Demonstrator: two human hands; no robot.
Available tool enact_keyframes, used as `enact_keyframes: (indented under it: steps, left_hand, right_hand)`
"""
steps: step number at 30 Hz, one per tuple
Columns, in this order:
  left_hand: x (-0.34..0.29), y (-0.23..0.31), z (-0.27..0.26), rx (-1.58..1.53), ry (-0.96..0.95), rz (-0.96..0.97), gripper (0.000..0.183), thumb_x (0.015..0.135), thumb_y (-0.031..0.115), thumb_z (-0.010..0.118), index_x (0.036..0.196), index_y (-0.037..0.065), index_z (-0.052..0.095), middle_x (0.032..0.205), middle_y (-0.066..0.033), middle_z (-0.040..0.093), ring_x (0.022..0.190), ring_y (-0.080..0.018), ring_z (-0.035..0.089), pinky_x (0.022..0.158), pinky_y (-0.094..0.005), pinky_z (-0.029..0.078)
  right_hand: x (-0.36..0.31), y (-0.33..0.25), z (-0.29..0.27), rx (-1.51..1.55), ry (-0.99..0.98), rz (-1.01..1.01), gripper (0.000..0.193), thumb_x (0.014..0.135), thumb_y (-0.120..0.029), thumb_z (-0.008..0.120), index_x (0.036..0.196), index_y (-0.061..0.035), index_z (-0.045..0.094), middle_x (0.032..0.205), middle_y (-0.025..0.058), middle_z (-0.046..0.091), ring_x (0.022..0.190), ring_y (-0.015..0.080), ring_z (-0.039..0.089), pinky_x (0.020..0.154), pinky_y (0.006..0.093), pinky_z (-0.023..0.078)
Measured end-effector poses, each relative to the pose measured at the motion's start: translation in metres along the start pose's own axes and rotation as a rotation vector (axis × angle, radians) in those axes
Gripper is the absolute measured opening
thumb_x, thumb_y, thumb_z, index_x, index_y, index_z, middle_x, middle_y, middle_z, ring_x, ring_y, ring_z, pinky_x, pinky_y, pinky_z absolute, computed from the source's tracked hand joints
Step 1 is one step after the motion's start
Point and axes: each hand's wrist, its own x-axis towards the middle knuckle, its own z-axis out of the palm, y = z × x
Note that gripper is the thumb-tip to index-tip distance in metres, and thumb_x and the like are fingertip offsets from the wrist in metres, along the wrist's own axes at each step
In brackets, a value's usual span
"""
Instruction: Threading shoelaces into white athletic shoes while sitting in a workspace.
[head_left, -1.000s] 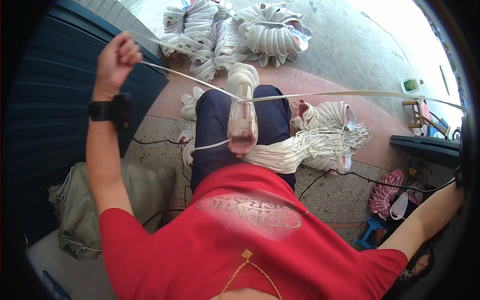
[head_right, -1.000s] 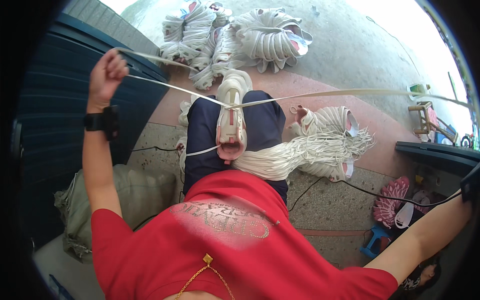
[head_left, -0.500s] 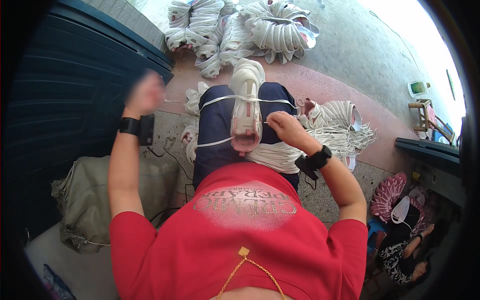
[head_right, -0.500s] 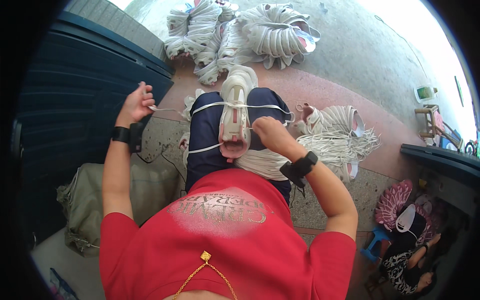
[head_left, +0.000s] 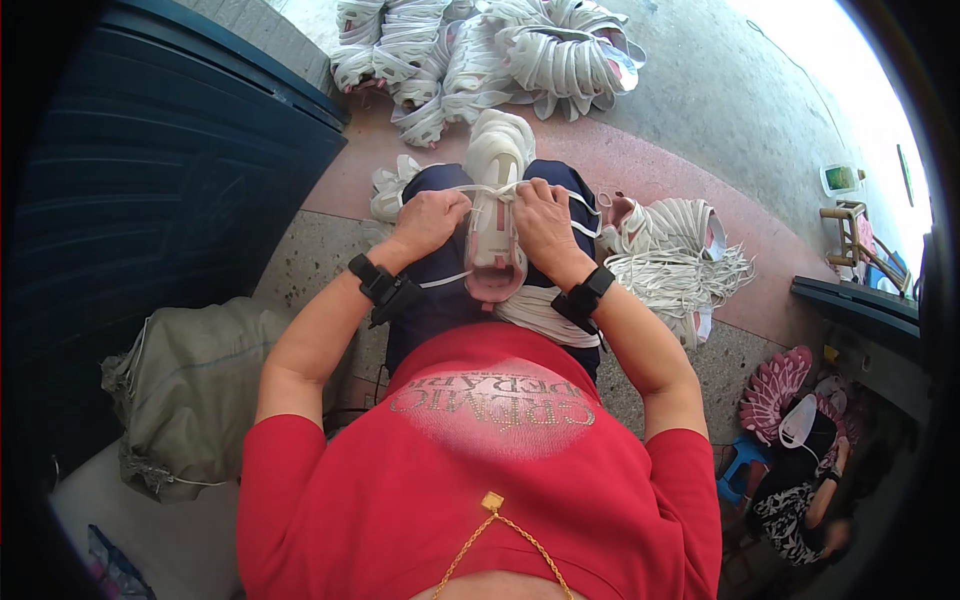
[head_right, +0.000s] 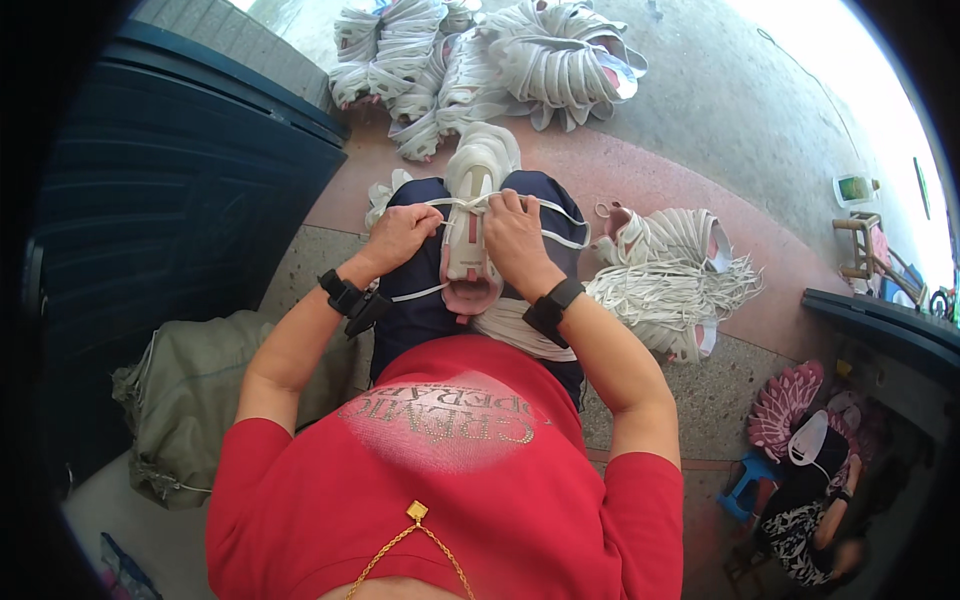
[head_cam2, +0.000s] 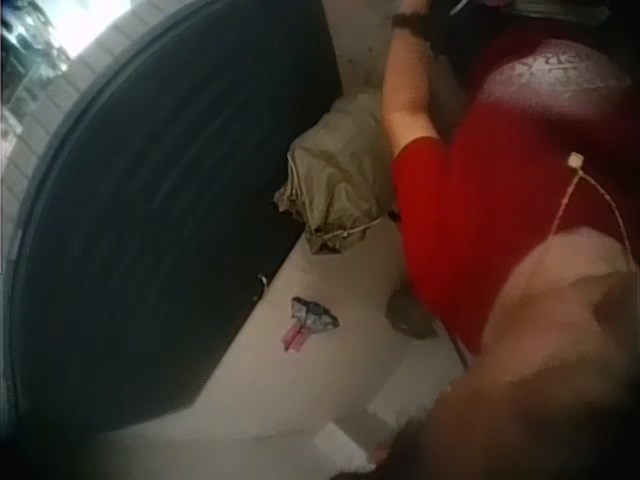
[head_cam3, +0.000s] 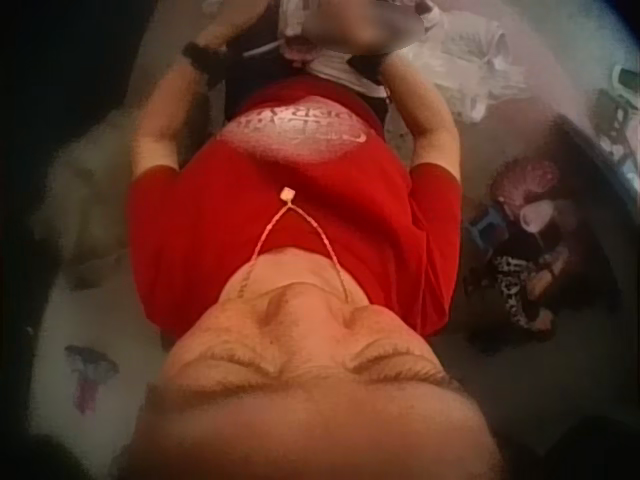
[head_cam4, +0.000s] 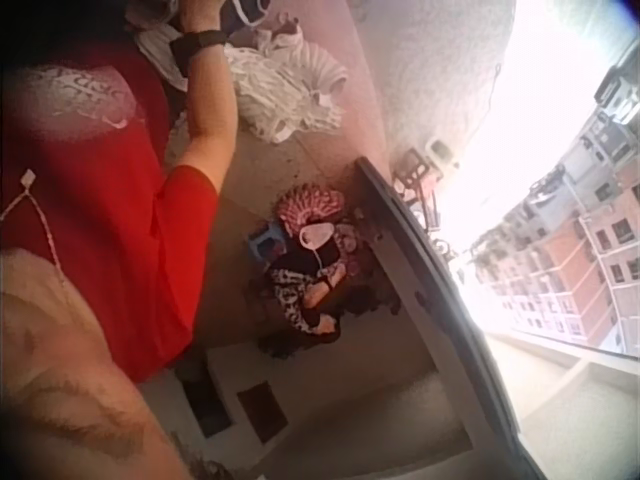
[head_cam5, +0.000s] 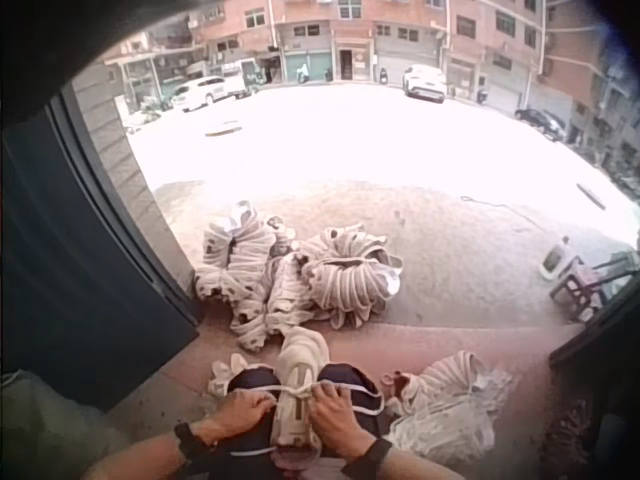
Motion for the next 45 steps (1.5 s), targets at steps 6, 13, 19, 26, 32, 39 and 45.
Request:
enact_keyframes:
  steps: [6, 13, 19, 26, 32, 39, 45]
  left_hand:
    - [0.003, 0.0, 0.01, 0.207, 0.148, 0.137, 0.021, 0.095, 0.025, 0.058, 0.096, 0.008, 0.071, 0.089, -0.0164, 0.072, 0.086, -0.0373, 0.068, 0.074, -0.0482, 0.053]
    - [0.014, -0.001, 0.016, 0.303, 0.173, 0.114, 0.02, 0.094, 0.024, 0.057, 0.094, 0.009, 0.071, 0.087, -0.0147, 0.07, 0.086, -0.0356, 0.067, 0.075, -0.0509, 0.05]
    - [0.019, 0.003, 0.023, 0.369, 0.143, 0.162, 0.018, 0.092, 0.026, 0.061, 0.093, 0.012, 0.071, 0.082, -0.0084, 0.069, 0.086, -0.0304, 0.064, 0.073, -0.047, 0.045]
    - [-0.003, 0.025, 0.024, 0.566, 0.318, 0.22, 0.023, 0.084, 0.033, 0.071, 0.096, 0.013, 0.07, 0.089, -0.0041, 0.066, 0.094, -0.0252, 0.056, 0.077, -0.0427, 0.038]
    - [-0.003, 0.027, 0.021, 0.582, 0.15, 0.169, 0.02, 0.086, 0.027, 0.065, 0.097, 0.011, 0.07, 0.096, -0.0057, 0.066, 0.094, -0.0285, 0.056, 0.08, -0.0438, 0.045]
    - [0.009, 0.009, 0.01, 0.197, 0.091, 0.283, 0.019, 0.085, 0.022, 0.067, 0.095, 0.007, 0.074, 0.098, -0.0094, 0.07, 0.09, -0.0317, 0.058, 0.083, -0.0415, 0.049]
    - [0.052, 0.043, 0.001, 0.087, 0.029, 0.13, 0.022, 0.082, 0.026, 0.073, 0.085, 0.004, 0.075, 0.082, -0.0154, 0.071, 0.083, -0.032, 0.066, 0.077, -0.0424, 0.051]
  right_hand:
    - [0.001, 0.002, 0.001, 0.059, 0.072, 0.114, 0.011, 0.079, -0.02, 0.068, 0.084, -0.0099, 0.069, 0.093, 0.0045, 0.06, 0.096, 0.0245, 0.054, 0.083, 0.0418, 0.038]
    - [-0.001, 0.0, 0.004, 0.077, 0.074, 0.172, 0.013, 0.079, -0.023, 0.072, 0.079, -0.0094, 0.07, 0.088, 0.0054, 0.061, 0.093, 0.0248, 0.055, 0.082, 0.042, 0.038]
    - [-0.001, 0.0, -0.001, 0.054, 0.041, 0.147, 0.017, 0.082, -0.026, 0.07, 0.078, -0.0094, 0.071, 0.086, 0.0053, 0.062, 0.093, 0.0245, 0.056, 0.082, 0.0417, 0.038]
    - [-0.004, -0.022, -0.015, -0.082, -0.21, 0.169, 0.037, 0.088, -0.042, 0.067, 0.091, -0.0061, 0.073, 0.094, 0.0094, 0.065, 0.095, 0.0268, 0.056, 0.083, 0.0453, 0.037]
    - [-0.003, -0.004, -0.004, 0.126, -0.322, 0.23, 0.02, 0.083, -0.015, 0.059, 0.093, -0.0021, 0.07, 0.099, 0.0149, 0.065, 0.099, 0.0335, 0.058, 0.081, 0.0491, 0.044]
    - [-0.019, -0.001, 0.007, 0.387, -0.004, 0.283, 0.018, 0.082, -0.012, 0.061, 0.095, -0.0031, 0.071, 0.097, 0.0136, 0.066, 0.096, 0.0335, 0.059, 0.081, 0.0468, 0.046]
    - [-0.022, -0.004, 0.017, 0.504, 0.186, 0.302, 0.018, 0.079, -0.004, 0.063, 0.096, -0.0042, 0.069, 0.089, 0.0134, 0.068, 0.088, 0.033, 0.063, 0.08, 0.0446, 0.05]
